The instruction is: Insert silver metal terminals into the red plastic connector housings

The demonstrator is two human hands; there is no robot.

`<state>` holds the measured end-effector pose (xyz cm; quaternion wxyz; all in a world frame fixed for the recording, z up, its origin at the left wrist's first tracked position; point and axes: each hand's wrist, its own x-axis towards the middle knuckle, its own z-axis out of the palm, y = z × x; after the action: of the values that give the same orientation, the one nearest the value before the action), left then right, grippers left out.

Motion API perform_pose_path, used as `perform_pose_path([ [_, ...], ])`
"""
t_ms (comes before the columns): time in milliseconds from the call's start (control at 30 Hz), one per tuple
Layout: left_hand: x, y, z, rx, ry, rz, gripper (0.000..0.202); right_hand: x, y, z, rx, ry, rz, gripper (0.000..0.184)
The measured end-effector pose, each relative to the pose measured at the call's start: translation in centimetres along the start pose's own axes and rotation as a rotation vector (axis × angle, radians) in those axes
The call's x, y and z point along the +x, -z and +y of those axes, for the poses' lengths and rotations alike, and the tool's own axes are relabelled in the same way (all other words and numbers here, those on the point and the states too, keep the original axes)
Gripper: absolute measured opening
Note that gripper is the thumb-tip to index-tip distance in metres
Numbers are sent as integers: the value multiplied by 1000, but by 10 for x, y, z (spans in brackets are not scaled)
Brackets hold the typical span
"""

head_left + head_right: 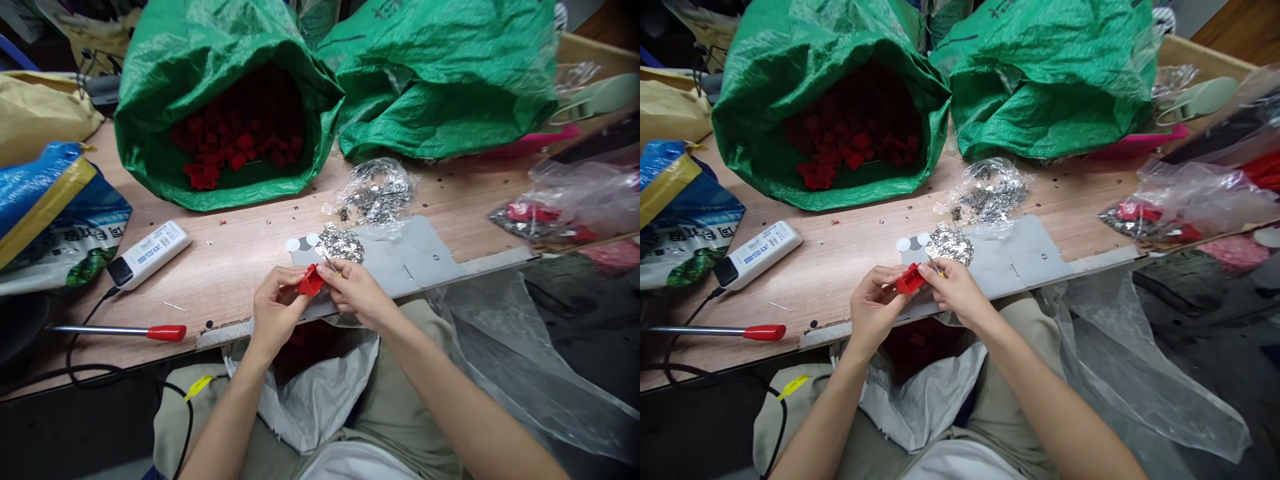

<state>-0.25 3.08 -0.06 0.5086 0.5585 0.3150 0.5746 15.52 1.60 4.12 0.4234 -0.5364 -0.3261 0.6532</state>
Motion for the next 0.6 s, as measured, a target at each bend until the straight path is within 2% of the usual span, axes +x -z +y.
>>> perform_pose_path([
  [67, 0, -1, 1, -8, -12, 0, 22, -3, 8, -7, -25, -20, -50, 50],
  [200, 0, -1, 1, -42, 0, -43, 23, -1, 19, -8, -181, 50, -87, 47],
  [333, -2, 2, -2, 15, -1, -75, 22, 2, 17, 3, -335, 160, -5, 42],
  [400, -3, 4, -1, 34, -11, -99, 22, -3, 14, 8, -283, 143, 16, 43],
  [600, -8, 3, 17, 125, -57, -284, 23, -38, 21, 13, 9, -85, -141, 41],
])
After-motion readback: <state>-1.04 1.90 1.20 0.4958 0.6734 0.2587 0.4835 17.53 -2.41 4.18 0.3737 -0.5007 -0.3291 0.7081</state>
